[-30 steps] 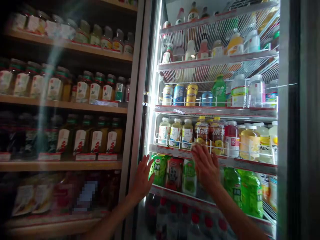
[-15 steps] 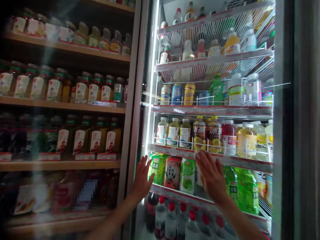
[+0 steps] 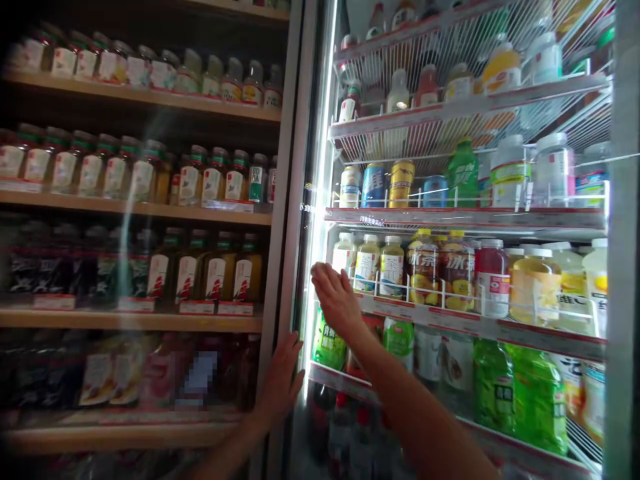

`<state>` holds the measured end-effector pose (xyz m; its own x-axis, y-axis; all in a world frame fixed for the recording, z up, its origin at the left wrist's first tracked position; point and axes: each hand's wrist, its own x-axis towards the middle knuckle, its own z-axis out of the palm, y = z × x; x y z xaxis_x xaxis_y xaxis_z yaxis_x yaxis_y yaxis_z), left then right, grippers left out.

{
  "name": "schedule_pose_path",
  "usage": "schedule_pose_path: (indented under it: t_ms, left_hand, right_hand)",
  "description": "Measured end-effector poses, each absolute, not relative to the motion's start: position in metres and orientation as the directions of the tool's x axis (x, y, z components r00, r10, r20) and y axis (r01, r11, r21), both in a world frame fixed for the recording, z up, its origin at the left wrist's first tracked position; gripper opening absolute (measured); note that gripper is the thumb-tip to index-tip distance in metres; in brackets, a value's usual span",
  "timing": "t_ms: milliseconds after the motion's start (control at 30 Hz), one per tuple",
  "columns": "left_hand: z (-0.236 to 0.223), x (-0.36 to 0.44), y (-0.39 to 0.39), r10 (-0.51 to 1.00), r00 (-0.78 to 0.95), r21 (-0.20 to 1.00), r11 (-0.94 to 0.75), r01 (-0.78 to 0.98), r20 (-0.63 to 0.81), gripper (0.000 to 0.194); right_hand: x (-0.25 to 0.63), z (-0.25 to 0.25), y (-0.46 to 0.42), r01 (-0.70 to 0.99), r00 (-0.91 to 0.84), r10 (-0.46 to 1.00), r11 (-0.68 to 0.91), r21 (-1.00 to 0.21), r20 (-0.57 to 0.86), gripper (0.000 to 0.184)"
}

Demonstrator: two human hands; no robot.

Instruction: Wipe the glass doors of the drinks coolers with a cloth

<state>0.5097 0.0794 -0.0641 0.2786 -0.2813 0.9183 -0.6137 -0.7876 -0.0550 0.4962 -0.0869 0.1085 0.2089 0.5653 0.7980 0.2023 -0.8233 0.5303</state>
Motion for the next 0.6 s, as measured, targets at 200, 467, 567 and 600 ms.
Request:
schedule_pose_path:
  t_ms: [200,467,567,600]
  left_hand:
    - [-0.076,0.513,0.12,-0.24,0.312,-0.031,-0.834,-0.55,0.919,0.058]
    - [-0.059,0.499,0.124,-0.214,0.369,0.01,-0.855,-0.519,0.905,0.056]
    - [-0.052,0.493,0.116,-0.24,0.385,0.011,-0.836,-0.548,0.891,0.057]
    - [-0.051,0.491,0.113,-0.249,0.391,0.014,-0.829,-0.559,0.886,0.057]
  right_hand:
    - [0.507,-0.007,-0.055,0.411,0.191,0.81,-0.579,0.704,0.554,0.041]
    - [0.501,0.062,-0.073,0.243,0.191,0.652,-0.756,0.608,0.734,0.052]
    - [0.494,0.03,-0.079,0.28,0.174,0.713,-0.697,0.66,0.679,0.048]
    - [0.49,0.01,-0.083,0.312,0.16,0.765,-0.639,0.703,0.624,0.047]
